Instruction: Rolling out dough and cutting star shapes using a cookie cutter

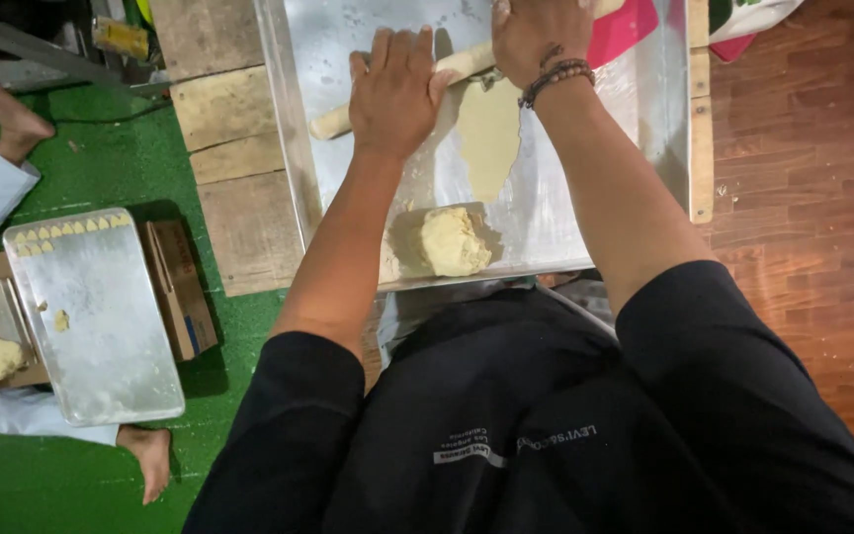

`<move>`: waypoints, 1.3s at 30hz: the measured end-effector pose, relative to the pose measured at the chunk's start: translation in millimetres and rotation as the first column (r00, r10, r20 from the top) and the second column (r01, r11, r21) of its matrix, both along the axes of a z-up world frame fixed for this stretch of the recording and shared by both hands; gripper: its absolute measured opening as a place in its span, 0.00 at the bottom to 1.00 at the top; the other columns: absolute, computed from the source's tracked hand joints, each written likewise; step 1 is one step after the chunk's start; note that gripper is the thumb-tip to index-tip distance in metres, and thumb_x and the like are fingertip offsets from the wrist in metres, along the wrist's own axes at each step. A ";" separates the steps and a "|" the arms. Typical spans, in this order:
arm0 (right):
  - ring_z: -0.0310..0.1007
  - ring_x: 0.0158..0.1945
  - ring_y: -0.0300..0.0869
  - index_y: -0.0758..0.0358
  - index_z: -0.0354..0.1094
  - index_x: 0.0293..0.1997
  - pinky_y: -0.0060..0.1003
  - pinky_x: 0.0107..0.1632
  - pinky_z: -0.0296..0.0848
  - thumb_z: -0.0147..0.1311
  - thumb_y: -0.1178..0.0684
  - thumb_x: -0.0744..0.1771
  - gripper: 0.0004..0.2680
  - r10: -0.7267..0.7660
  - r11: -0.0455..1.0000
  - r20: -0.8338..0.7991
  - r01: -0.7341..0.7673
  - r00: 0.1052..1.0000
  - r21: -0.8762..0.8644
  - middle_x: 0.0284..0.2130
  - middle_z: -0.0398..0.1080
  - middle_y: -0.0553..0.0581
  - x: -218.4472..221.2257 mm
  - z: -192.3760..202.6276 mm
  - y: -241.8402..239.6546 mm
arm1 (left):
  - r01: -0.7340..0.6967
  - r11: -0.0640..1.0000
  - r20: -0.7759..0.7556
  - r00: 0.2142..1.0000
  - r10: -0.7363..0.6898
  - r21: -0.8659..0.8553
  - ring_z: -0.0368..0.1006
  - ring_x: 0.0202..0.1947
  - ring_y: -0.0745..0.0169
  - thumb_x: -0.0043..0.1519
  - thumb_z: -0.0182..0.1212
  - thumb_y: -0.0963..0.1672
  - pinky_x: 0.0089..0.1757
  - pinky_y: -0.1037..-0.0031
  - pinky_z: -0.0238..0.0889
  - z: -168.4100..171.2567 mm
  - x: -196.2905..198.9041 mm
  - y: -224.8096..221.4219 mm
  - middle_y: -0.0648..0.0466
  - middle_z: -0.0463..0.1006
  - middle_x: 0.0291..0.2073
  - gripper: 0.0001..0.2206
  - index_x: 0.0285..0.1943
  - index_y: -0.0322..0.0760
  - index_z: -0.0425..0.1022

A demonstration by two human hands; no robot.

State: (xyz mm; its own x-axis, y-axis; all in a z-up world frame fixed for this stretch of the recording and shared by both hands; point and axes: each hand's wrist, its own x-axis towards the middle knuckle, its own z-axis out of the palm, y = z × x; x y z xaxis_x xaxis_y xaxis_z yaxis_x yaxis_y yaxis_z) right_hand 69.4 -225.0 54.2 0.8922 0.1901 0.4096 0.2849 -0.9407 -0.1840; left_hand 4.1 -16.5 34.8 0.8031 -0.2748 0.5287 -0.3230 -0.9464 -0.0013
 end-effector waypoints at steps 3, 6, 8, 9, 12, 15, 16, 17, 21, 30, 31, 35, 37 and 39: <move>0.73 0.30 0.60 0.57 0.79 0.36 0.54 0.37 0.67 0.55 0.46 0.67 0.09 -0.018 0.999 0.076 0.015 0.997 0.039 0.30 0.79 0.59 -3.6 -7.7 -3.6 | -0.030 0.997 -0.109 0.993 0.038 0.068 0.62 0.65 0.39 0.71 0.53 0.56 0.56 0.45 0.55 -6.6 -1.4 -0.7 0.44 0.74 0.58 0.25 0.68 0.37 0.68; 0.66 0.51 0.56 0.60 0.77 0.47 0.57 0.56 0.51 0.51 0.49 0.70 0.09 0.090 0.994 0.037 -0.092 0.995 0.054 0.48 0.75 0.56 -24.4 10.3 -7.1 | -0.045 0.996 -0.239 0.969 0.062 0.078 0.60 0.68 0.38 0.72 0.52 0.55 0.59 0.41 0.57 6.9 -18.3 -9.1 0.44 0.69 0.65 0.26 0.72 0.37 0.63; 0.61 0.57 0.60 0.62 0.73 0.57 0.60 0.60 0.47 0.49 0.51 0.70 0.12 0.101 0.992 0.028 -0.103 0.995 0.069 0.55 0.69 0.59 -40.3 18.6 -7.9 | -0.039 0.998 -0.262 0.964 0.051 0.052 0.55 0.71 0.38 0.72 0.54 0.54 0.61 0.40 0.54 5.8 -32.2 -14.0 0.43 0.65 0.69 0.26 0.73 0.38 0.62; 0.55 0.63 0.64 0.65 0.69 0.66 0.64 0.65 0.43 0.47 0.52 0.71 0.16 0.107 0.991 0.022 -0.108 0.994 0.082 0.63 0.64 0.62 -47.8 23.4 -10.4 | -0.029 0.999 -0.282 0.959 0.034 0.025 0.50 0.73 0.38 0.72 0.55 0.53 0.64 0.39 0.50 5.8 -37.7 -18.2 0.42 0.62 0.72 0.26 0.74 0.38 0.61; 0.60 0.60 0.65 0.61 0.66 0.67 0.66 0.63 0.47 0.49 0.51 0.70 0.16 0.106 0.991 0.015 -0.107 0.994 0.080 0.60 0.70 0.61 -41.9 23.5 -10.5 | -0.068 0.997 -0.190 0.979 0.071 0.023 0.62 0.69 0.39 0.70 0.55 0.53 0.61 0.42 0.59 4.5 -33.8 -19.6 0.43 0.68 0.68 0.26 0.72 0.36 0.63; 0.67 0.51 0.56 0.59 0.76 0.50 0.56 0.59 0.50 0.53 0.51 0.68 0.09 0.116 0.990 0.167 -0.129 0.979 0.066 0.48 0.77 0.56 -27.9 20.9 -6.0 | -0.056 0.998 -0.125 0.991 0.057 0.005 0.66 0.62 0.37 0.68 0.58 0.54 0.55 0.39 0.63 11.7 -15.7 -13.8 0.43 0.73 0.59 0.25 0.66 0.34 0.67; 0.67 0.51 0.56 0.59 0.76 0.50 0.56 0.59 0.50 0.53 0.51 0.68 0.09 0.121 0.988 0.169 -0.134 0.978 0.070 0.48 0.77 0.56 -20.3 16.5 -2.5 | -0.062 0.998 -0.123 0.990 0.063 0.009 0.66 0.62 0.37 0.68 0.58 0.54 0.55 0.39 0.63 5.0 -8.6 -9.6 0.43 0.73 0.59 0.25 0.66 0.34 0.67; 0.68 0.46 0.57 0.58 0.77 0.47 0.58 0.55 0.53 0.52 0.49 0.69 0.09 0.052 0.997 0.070 -0.055 0.996 0.048 0.43 0.77 0.59 -13.9 12.5 -1.0 | -0.078 0.997 -0.083 0.993 0.079 0.020 0.68 0.61 0.37 0.69 0.54 0.56 0.55 0.39 0.62 -1.6 -1.7 -7.1 0.44 0.77 0.57 0.25 0.65 0.36 0.70; 0.70 0.40 0.57 0.55 0.78 0.46 0.54 0.50 0.56 0.51 0.48 0.69 0.09 0.014 1.000 0.040 -0.015 0.999 0.007 0.36 0.77 0.60 -7.5 12.9 0.3 | -0.105 0.994 -0.025 0.994 0.105 -0.007 0.70 0.60 0.38 0.70 0.50 0.57 0.56 0.40 0.62 -2.3 4.6 -8.0 0.46 0.80 0.53 0.24 0.63 0.38 0.72; 0.56 0.63 0.68 0.64 0.71 0.65 0.64 0.67 0.42 0.50 0.53 0.70 0.16 0.112 0.989 0.041 -0.116 0.993 0.092 0.62 0.66 0.64 -43.3 21.5 -10.4 | -0.066 0.997 -0.252 0.966 0.054 -0.040 0.54 0.71 0.38 0.71 0.52 0.54 0.63 0.35 0.48 8.8 -31.3 -20.1 0.47 0.69 0.69 0.24 0.69 0.37 0.69; 0.56 0.63 0.68 0.64 0.71 0.65 0.64 0.67 0.42 0.50 0.53 0.70 0.16 0.111 0.989 0.042 -0.114 0.993 0.092 0.62 0.66 0.64 -38.6 21.0 -8.7 | -0.065 0.997 -0.250 0.967 0.053 -0.040 0.54 0.71 0.38 0.71 0.52 0.54 0.63 0.35 0.48 7.7 -24.8 -18.9 0.47 0.69 0.69 0.24 0.69 0.37 0.69; 0.65 0.54 0.62 0.59 0.70 0.62 0.66 0.60 0.45 0.52 0.51 0.69 0.14 0.066 0.998 0.028 -0.067 0.997 0.020 0.56 0.72 0.60 -13.5 16.7 -0.1 | -0.094 0.994 -0.095 0.992 0.089 -0.050 0.66 0.63 0.34 0.69 0.54 0.55 0.58 0.34 0.56 1.0 1.8 -11.1 0.48 0.78 0.57 0.22 0.61 0.37 0.74; 0.65 0.55 0.65 0.59 0.68 0.63 0.70 0.59 0.45 0.52 0.50 0.68 0.15 0.035 0.999 -0.044 -0.035 0.998 0.002 0.57 0.70 0.64 -3.8 13.8 0.6 | -0.100 0.993 -0.030 0.995 0.098 -0.062 0.68 0.60 0.34 0.69 0.53 0.56 0.57 0.36 0.58 -1.8 11.8 -9.6 0.49 0.81 0.52 0.22 0.56 0.38 0.78; 0.70 0.47 0.56 0.57 0.74 0.53 0.60 0.54 0.52 0.53 0.49 0.67 0.11 0.015 0.997 0.005 -0.015 1.000 -0.071 0.46 0.76 0.57 1.2 10.7 1.1 | -0.108 0.992 0.037 0.993 0.110 -0.062 0.68 0.60 0.38 0.69 0.53 0.56 0.56 0.36 0.59 -3.4 16.7 -8.0 0.52 0.82 0.50 0.20 0.50 0.40 0.81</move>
State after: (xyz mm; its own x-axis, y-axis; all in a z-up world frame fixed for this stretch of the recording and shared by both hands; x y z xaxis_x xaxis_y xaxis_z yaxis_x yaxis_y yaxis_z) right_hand 70.5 -223.8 64.8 0.8869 0.2322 0.3994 0.2999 -0.9470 -0.1155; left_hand 20.8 -24.5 31.4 0.8041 -0.1536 0.5743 -0.2189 -0.9747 0.0457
